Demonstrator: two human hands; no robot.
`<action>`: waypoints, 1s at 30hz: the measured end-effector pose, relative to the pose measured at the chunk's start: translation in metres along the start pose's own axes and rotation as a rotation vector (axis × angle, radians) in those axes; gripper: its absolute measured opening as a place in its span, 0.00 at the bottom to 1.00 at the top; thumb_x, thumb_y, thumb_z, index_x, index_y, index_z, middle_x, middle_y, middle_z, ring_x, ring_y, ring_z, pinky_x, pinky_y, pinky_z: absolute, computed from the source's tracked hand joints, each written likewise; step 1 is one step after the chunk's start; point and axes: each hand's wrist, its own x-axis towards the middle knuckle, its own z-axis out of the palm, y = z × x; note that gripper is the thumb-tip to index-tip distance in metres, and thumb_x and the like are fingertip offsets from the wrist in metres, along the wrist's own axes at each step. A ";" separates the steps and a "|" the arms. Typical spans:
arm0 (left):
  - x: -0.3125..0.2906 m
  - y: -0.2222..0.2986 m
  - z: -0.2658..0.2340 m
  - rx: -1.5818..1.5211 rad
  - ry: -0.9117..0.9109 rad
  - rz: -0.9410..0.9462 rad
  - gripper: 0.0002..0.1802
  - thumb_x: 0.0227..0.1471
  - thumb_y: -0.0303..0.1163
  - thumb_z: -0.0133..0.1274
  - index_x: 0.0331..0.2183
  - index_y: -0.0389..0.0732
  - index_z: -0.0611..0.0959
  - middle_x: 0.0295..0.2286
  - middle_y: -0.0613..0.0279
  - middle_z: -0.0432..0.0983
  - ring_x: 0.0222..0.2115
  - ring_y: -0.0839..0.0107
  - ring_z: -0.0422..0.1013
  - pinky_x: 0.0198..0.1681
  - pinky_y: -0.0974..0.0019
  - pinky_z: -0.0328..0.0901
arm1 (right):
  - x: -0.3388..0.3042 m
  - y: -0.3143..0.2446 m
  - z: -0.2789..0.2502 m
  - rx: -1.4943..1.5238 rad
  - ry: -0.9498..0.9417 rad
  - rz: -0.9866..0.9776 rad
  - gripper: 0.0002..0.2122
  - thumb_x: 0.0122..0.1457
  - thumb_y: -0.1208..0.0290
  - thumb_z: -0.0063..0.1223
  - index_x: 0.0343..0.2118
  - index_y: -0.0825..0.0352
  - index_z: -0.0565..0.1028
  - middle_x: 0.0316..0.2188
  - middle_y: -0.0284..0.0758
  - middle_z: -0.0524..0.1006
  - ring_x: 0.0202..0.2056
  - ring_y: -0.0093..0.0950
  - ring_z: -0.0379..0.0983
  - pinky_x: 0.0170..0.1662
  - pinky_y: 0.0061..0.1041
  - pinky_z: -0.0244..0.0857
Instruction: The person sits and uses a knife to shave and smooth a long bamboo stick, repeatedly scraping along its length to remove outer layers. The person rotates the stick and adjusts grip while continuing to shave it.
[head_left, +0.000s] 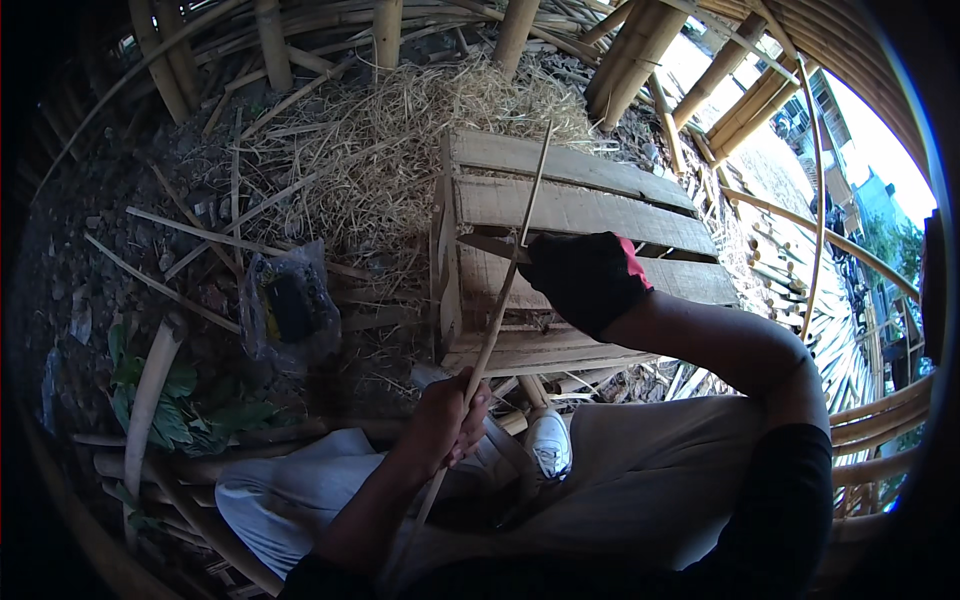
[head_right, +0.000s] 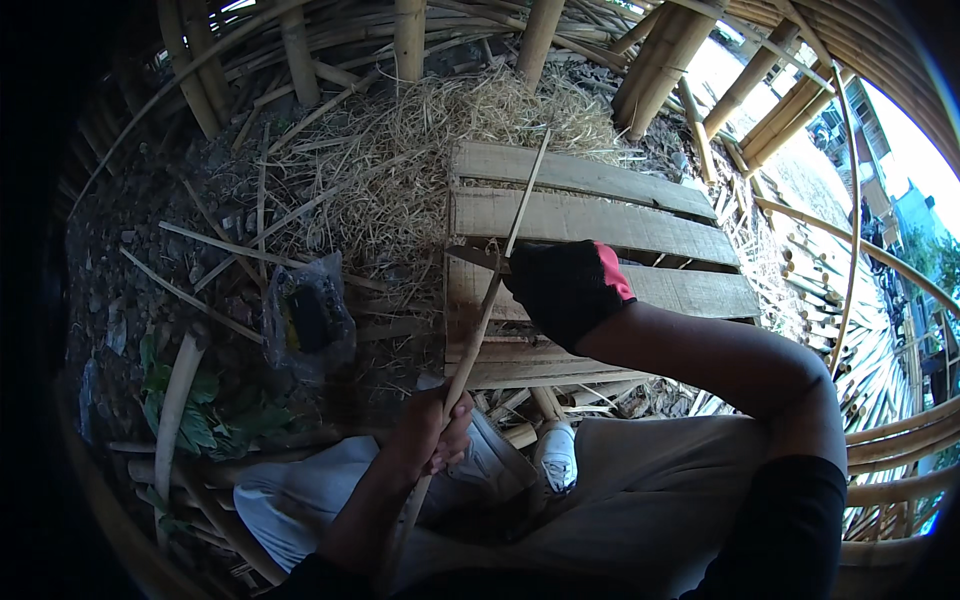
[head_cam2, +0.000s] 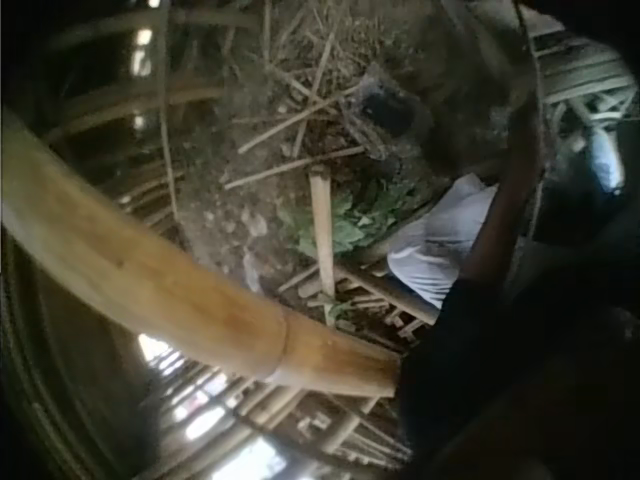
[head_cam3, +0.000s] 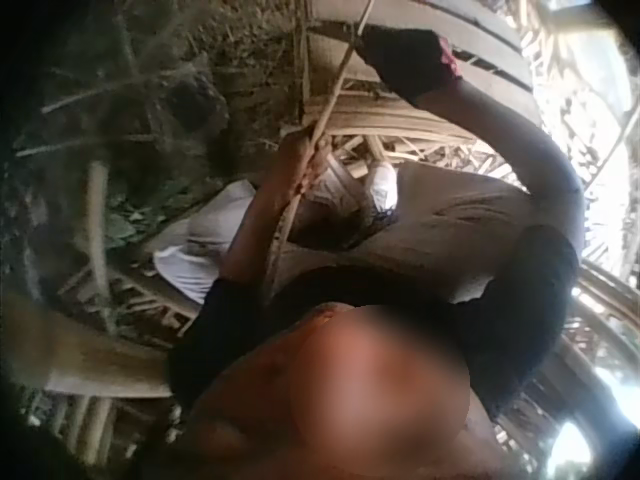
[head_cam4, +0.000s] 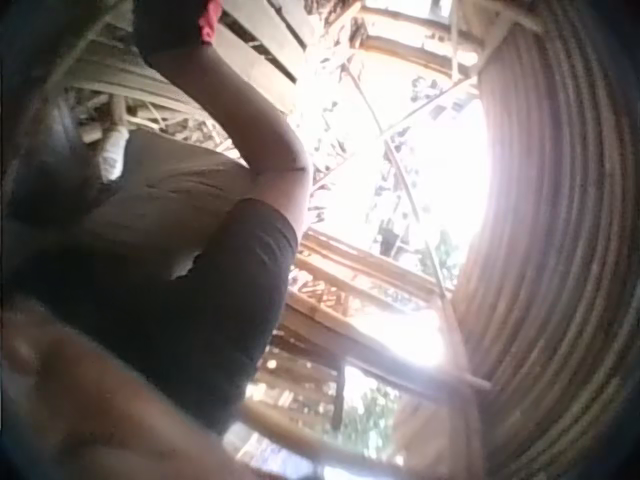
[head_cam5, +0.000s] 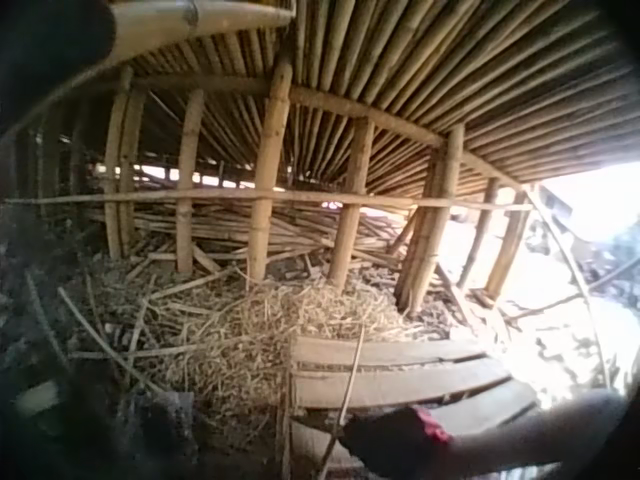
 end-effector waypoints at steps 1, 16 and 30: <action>0.000 0.001 0.001 0.000 -0.006 0.004 0.20 0.67 0.46 0.34 0.26 0.47 0.66 0.09 0.72 0.54 0.05 0.80 0.52 0.06 0.73 0.48 | 0.000 0.007 0.005 -0.003 -0.020 -0.038 0.09 0.64 0.60 0.49 0.37 0.59 0.76 0.25 0.36 0.77 0.29 0.40 0.78 0.29 0.38 0.72; 0.002 -0.005 0.003 0.037 0.023 0.049 0.17 0.66 0.43 0.34 0.27 0.46 0.66 0.09 0.72 0.53 0.05 0.80 0.50 0.06 0.72 0.47 | 0.014 0.035 -0.016 0.176 -0.187 0.088 0.14 0.68 0.60 0.42 0.46 0.62 0.77 0.38 0.39 0.81 0.43 0.41 0.77 0.46 0.36 0.71; 0.000 -0.013 0.003 0.039 0.032 0.147 0.24 0.68 0.52 0.34 0.27 0.45 0.67 0.08 0.71 0.55 0.05 0.81 0.51 0.07 0.73 0.48 | 0.012 0.047 0.006 1.031 -0.339 0.511 0.16 0.64 0.53 0.54 0.42 0.61 0.80 0.21 0.26 0.70 0.20 0.15 0.63 0.24 0.21 0.57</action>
